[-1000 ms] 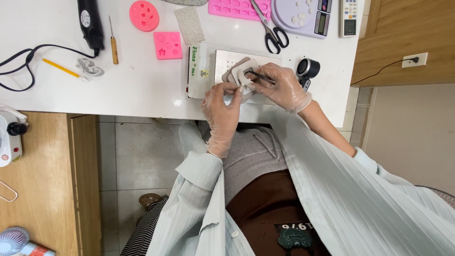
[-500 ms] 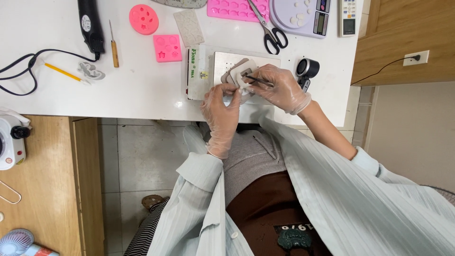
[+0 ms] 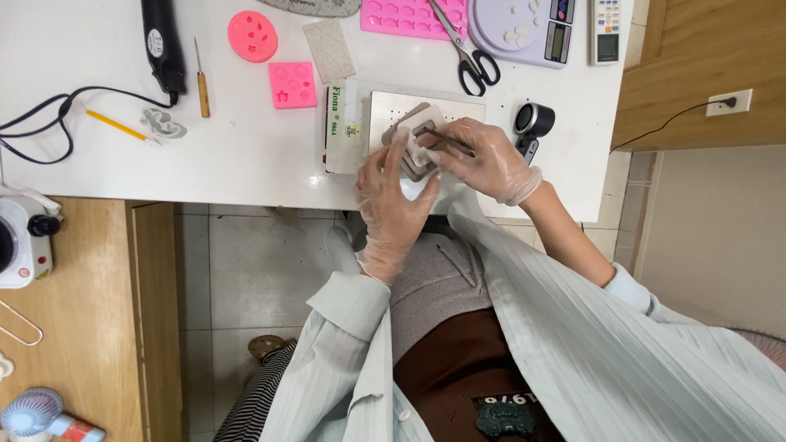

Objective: Assembling a modular candle mold and preparing small wax components using tweezers and a stirring tool.

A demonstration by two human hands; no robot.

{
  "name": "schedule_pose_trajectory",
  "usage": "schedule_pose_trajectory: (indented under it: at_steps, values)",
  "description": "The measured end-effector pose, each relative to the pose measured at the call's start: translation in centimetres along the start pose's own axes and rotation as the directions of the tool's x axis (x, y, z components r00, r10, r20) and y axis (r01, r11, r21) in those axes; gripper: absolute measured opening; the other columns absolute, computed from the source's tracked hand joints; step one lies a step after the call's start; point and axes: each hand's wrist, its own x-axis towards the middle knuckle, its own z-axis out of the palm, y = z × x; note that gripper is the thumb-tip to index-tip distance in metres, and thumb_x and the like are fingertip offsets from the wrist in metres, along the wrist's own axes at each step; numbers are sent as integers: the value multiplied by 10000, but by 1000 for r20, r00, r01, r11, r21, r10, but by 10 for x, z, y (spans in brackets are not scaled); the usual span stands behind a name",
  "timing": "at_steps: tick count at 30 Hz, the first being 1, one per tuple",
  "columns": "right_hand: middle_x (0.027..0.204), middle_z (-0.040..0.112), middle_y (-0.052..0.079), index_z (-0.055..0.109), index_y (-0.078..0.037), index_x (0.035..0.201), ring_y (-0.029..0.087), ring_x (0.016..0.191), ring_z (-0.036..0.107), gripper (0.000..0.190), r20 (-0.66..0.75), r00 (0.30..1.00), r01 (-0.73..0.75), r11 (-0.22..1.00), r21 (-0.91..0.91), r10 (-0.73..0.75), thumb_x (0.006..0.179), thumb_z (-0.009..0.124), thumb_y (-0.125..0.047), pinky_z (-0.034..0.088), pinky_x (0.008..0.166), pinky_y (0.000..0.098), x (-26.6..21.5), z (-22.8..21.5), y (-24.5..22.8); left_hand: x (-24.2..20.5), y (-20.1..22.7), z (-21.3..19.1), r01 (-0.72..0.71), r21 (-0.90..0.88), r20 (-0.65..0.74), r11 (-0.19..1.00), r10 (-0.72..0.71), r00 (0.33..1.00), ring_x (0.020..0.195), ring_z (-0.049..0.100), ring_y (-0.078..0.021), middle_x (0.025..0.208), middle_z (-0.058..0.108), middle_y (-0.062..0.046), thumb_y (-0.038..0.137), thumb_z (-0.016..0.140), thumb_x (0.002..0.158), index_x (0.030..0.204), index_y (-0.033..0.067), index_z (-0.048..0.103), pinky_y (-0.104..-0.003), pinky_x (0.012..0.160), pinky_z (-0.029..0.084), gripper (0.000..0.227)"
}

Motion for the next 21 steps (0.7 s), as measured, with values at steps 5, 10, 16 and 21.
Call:
schedule_pose_trajectory:
  at_steps: [5, 10, 16, 21]
  values:
    - [1066, 754, 102, 704, -45, 1247, 199, 954, 706, 443, 113, 982, -170, 971, 166, 153, 1015, 586, -403, 592, 886, 354, 3, -8, 0, -6, 0, 26, 46, 51, -53, 998, -43, 998, 1267, 519, -284, 1337, 514, -71, 369, 874, 805, 1534, 207, 431, -496, 1050, 430, 868]
    - [1102, 751, 108, 676, -13, 1258, 194, 1022, 722, 627, 194, 976, -157, 935, 319, 98, 1049, 443, -556, 591, 955, 351, 5, -10, 16, -5, 9, 35, 75, 36, -159, 997, -69, 985, 1303, 512, -277, 1359, 500, -57, 360, 883, 829, 1561, 225, 421, -478, 1102, 424, 877]
    - [1136, 744, 119, 665, -1, 1268, 188, 1072, 703, 674, 269, 962, -146, 917, 371, 45, 1058, 399, -584, 580, 974, 343, 6, -13, 33, -6, 15, 39, 162, 66, -212, 985, -145, 966, 1284, 522, -265, 1357, 522, -41, 315, 904, 823, 1497, 240, 516, -460, 1083, 430, 782]
    - [1044, 706, 144, 688, -45, 1134, 217, 938, 637, 590, 300, 948, -202, 932, 302, 109, 1079, 395, -554, 575, 891, 352, 9, -12, 45, -6, 15, 43, 112, 37, -238, 993, -100, 966, 1270, 532, -240, 1363, 528, -26, 231, 877, 863, 1518, 242, 524, -434, 1094, 466, 744]
